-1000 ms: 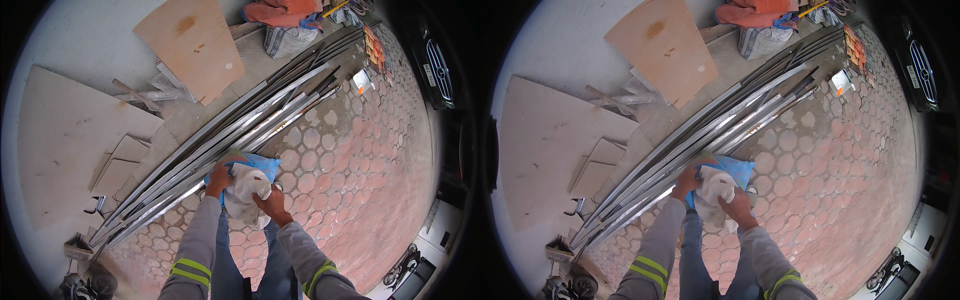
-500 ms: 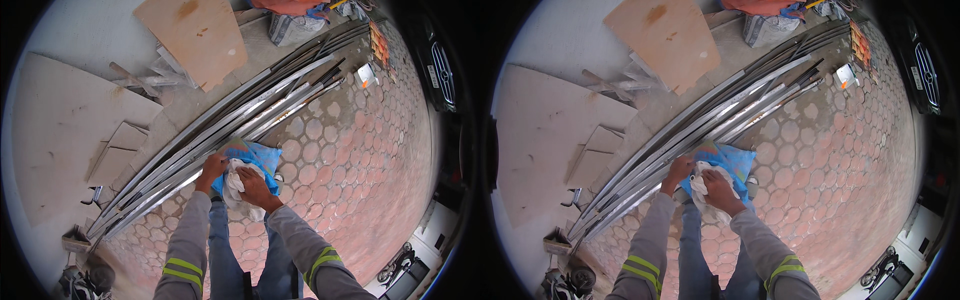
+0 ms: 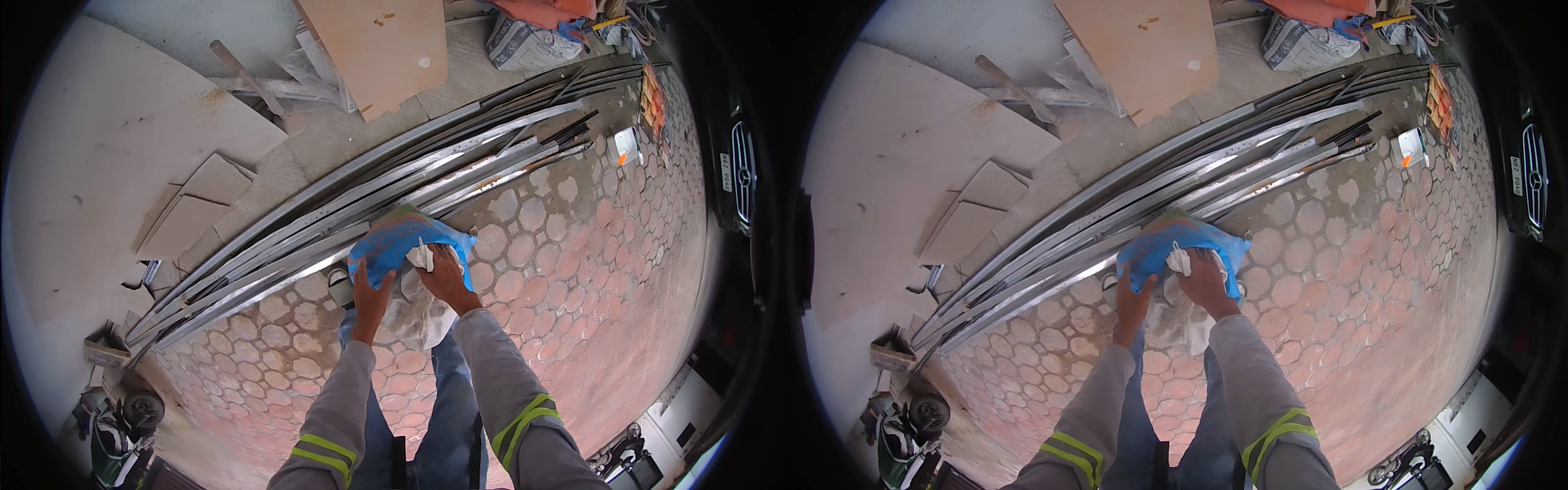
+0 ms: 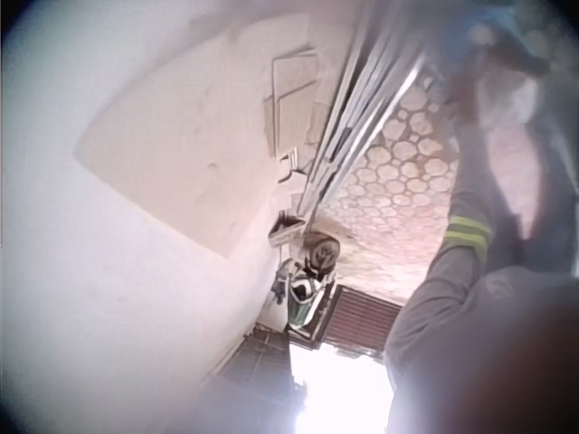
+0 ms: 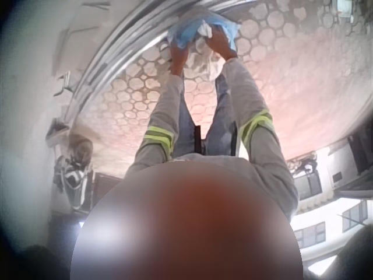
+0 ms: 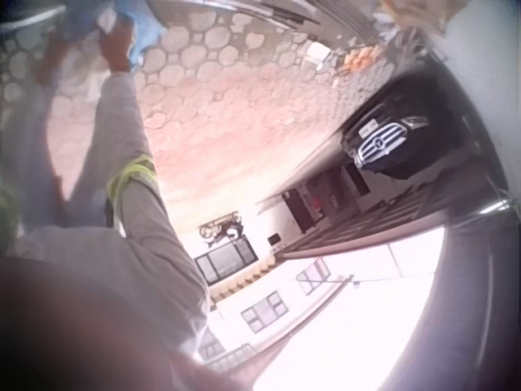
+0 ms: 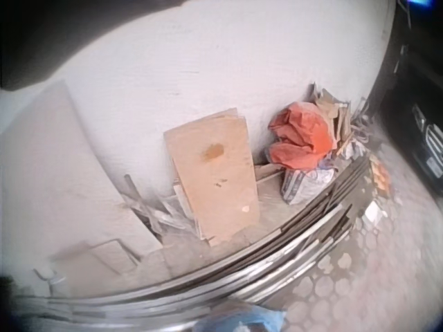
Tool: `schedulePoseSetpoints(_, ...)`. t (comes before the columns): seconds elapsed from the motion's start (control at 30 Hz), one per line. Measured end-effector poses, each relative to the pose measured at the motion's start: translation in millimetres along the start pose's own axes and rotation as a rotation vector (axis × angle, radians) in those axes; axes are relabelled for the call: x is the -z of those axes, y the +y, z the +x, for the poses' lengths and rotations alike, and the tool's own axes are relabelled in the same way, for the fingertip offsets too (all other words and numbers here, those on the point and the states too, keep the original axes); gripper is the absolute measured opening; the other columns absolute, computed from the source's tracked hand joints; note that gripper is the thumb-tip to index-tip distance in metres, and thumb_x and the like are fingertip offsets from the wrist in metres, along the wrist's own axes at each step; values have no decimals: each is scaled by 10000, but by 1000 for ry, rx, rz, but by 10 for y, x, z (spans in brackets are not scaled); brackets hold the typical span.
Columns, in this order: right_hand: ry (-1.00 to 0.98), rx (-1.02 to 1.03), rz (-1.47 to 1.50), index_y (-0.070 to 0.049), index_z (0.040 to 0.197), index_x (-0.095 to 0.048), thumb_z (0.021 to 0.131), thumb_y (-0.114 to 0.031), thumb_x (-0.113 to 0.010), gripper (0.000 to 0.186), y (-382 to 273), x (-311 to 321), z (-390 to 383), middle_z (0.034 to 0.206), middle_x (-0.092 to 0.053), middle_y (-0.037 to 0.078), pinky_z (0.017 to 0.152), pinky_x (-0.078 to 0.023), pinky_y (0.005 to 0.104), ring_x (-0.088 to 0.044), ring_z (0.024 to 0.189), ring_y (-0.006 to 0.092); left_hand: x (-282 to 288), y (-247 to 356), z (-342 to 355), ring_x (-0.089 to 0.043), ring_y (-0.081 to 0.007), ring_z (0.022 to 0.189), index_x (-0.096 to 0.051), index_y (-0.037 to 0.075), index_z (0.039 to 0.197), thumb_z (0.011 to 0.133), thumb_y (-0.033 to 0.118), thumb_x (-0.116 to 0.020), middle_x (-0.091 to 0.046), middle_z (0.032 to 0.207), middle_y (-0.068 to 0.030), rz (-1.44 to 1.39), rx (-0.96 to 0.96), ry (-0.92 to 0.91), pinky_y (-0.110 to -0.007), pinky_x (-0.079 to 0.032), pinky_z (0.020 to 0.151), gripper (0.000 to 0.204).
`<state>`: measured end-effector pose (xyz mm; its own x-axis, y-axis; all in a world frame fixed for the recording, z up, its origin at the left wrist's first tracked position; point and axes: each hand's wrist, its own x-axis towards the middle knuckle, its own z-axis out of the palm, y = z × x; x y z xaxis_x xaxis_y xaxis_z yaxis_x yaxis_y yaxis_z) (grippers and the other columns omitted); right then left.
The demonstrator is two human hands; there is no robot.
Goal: The person transfers items from a white sack into a blue bag, then picks up and places metal bars and wooden planks onto a pile. The person handles the materials one at a time and organizes them on the ground.
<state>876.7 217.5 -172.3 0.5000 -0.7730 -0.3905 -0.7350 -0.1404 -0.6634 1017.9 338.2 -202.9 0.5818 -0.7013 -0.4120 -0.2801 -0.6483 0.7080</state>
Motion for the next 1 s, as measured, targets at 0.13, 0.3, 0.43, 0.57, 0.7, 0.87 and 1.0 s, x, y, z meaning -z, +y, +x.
schedulePoseSetpoints(0.13, -101, -94, 70, -33, 1323, -438, 773, -179, -665, 613, 95, 47, 39, 1322, -473, 245, 1085, -297, 453, -386, 1279, 398, -123, -481, -289, -448, -398, 1231, -304, -31, 1414, 769, 404, -738, -498, 1273, -275, 113, 223, -73, -429, -325, 1048, 891)
schedulePoseSetpoints(0.3, -106, -138, 116, -58, 1236, -528, 783, -195, -655, 490, 100, 57, 39, 1240, -527, 226, 1008, -359, 462, -448, 1202, 398, -270, -955, -482, -472, -382, 1211, -371, -12, 1390, 866, 478, -563, -492, 1309, -254, -322, 523, -181, -396, -362, 1002, 743)
schedulePoseSetpoints(0.43, -71, -149, 142, -39, 1173, -586, 839, -174, -656, 368, 85, 55, 82, 1151, -591, 177, 931, -433, 396, -550, 1106, 323, -328, -1080, -341, -524, -354, 1150, -440, 35, 1366, 904, 449, -451, -536, 1279, -217, -484, 792, -298, -402, -395, 936, 620)
schedulePoseSetpoints(0.57, -97, -176, 259, -23, 1175, -578, 858, -154, -655, 352, 84, 66, 96, 1148, -600, 149, 899, -452, 362, -580, 1072, 262, -322, -1147, -275, -584, -334, 1041, -498, 52, 1310, 883, 362, -488, -604, 1167, -202, -429, 644, -254, -394, -426, 876, 528)
schedulePoseSetpoints(0.7, -39, -146, 361, -13, 1174, -544, 798, -126, -661, 409, 30, 88, 11, 1114, -600, 202, 893, -449, 432, -556, 1058, 396, -303, -1331, -409, -618, -351, 900, -574, 20, 1143, 894, 292, -499, -645, 1012, -200, -403, 515, -188, -401, -466, 770, 376)
schedulePoseSetpoints(0.87, 77, -75, 224, 18, 1146, -544, 817, -124, -664, 378, -155, 186, -67, 985, -645, 210, 812, -483, 415, -613, 954, 401, -227, -1176, -714, -569, -417, 731, -558, -8, 896, 937, 237, -472, -591, 774, -232, 14, 93, 106, -458, -422, 619, 263)
schedulePoseSetpoints(1.0, 155, -265, 245, 47, 1087, -573, 850, -162, -653, 325, -308, 368, 118, 940, -646, 236, 774, -482, 412, -625, 921, 395, 160, -628, -1070, -521, -407, 670, -511, -8, 802, 954, 245, -458, -525, 704, -246, -39, 177, 252, -471, -368, 586, 300)
